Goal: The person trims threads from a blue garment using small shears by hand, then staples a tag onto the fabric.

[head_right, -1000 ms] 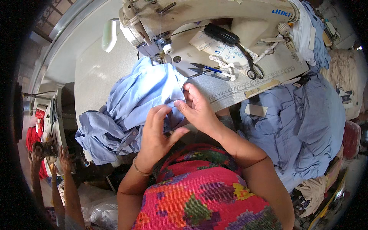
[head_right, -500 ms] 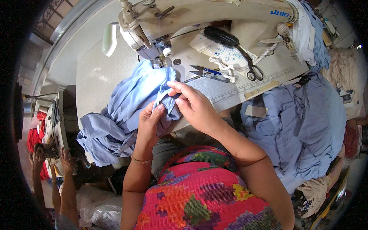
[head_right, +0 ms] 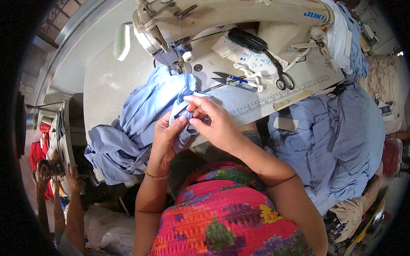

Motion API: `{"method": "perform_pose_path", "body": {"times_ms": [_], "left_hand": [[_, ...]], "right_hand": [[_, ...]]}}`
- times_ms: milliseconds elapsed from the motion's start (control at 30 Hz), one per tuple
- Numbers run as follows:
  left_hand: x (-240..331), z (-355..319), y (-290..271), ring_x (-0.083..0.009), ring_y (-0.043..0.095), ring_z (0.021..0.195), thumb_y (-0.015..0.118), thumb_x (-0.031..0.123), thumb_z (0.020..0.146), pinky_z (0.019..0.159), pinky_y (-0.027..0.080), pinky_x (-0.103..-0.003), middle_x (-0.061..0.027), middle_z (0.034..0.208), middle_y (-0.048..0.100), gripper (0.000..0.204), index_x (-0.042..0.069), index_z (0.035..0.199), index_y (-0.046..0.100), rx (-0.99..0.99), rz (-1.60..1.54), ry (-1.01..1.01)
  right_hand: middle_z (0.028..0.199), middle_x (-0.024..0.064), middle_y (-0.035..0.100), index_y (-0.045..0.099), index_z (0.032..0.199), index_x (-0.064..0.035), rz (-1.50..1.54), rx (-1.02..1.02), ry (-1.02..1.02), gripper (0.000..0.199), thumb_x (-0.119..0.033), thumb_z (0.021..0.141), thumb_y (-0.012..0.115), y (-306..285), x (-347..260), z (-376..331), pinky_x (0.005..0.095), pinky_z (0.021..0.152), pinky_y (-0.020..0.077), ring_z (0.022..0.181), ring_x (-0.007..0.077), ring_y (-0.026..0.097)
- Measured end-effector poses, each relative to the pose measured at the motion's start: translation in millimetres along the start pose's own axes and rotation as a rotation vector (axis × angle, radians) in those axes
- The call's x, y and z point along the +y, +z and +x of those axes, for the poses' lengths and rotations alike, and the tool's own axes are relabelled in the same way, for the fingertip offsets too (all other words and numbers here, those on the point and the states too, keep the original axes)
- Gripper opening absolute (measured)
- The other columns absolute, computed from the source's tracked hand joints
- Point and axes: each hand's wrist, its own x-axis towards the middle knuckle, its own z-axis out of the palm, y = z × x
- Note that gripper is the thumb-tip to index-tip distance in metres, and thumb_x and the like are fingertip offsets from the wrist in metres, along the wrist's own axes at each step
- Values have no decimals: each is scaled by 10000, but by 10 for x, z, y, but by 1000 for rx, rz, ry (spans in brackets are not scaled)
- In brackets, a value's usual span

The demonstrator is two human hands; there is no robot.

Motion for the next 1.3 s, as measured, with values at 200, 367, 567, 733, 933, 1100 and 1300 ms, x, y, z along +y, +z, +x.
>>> {"method": "perform_pose_path", "body": {"times_ms": [200, 367, 567, 733, 933, 1100, 1300], "left_hand": [[-31, 10, -37, -66, 575, 756, 585, 116, 870, 685, 462, -215, -20, 882, 636, 170, 10, 997, 623, -1, 22, 32], [-43, 21, -24, -52, 561, 729, 573, 105, 879, 656, 451, -204, -8, 862, 632, 133, 13, 956, 631, 12, 46, 48], [-72, 34, -36, -27, 504, 685, 570, 85, 881, 609, 407, -193, 18, 799, 606, 95, 15, 891, 633, 29, 98, 76], [-82, 35, 20, -18, 483, 670, 568, 75, 878, 593, 400, -192, 35, 769, 590, 87, 20, 859, 634, 74, 87, 126], [-160, 59, -56, -40, 535, 687, 567, 111, 890, 607, 431, -195, -3, 822, 617, 139, -6, 936, 626, 48, 185, 162], [-141, 50, -71, -33, 525, 691, 559, 106, 894, 613, 425, -190, 5, 816, 612, 125, 4, 920, 625, 32, 207, 128], [-100, 56, -14, -9, 418, 627, 553, 96, 887, 529, 334, -189, 63, 720, 528, 104, 36, 818, 603, 17, 220, 115]], "right_hand": [[974, 109, 566, 581, 1003, -24, -409, -56, -336, 210, -9, 794, 594, -107, 47, 84, 301, 733, 495, 820, 252, 592], [925, 97, 558, 577, 967, -40, -654, -89, -468, 210, -47, 759, 606, -150, 6, 60, 349, 710, 495, 830, 268, 588], [832, 80, 550, 560, 847, -62, -780, -41, -531, 162, -36, 709, 640, -133, -23, 80, 358, 608, 485, 697, 269, 580], [827, 82, 532, 533, 829, -57, -746, -33, -443, 140, -39, 711, 605, -142, -16, 32, 361, 613, 478, 694, 268, 572], [884, 92, 505, 507, 837, -44, -440, -161, -195, 99, -34, 753, 560, -214, -15, -22, 316, 623, 456, 713, 225, 543], [920, 78, 505, 495, 818, -32, -114, -247, -129, 69, 3, 766, 523, -291, -54, -24, 243, 622, 422, 736, 166, 500], [948, 101, 557, 502, 863, -35, -140, -436, 2, 110, 24, 772, 520, -222, -53, -15, 286, 673, 461, 791, 200, 569]]}}
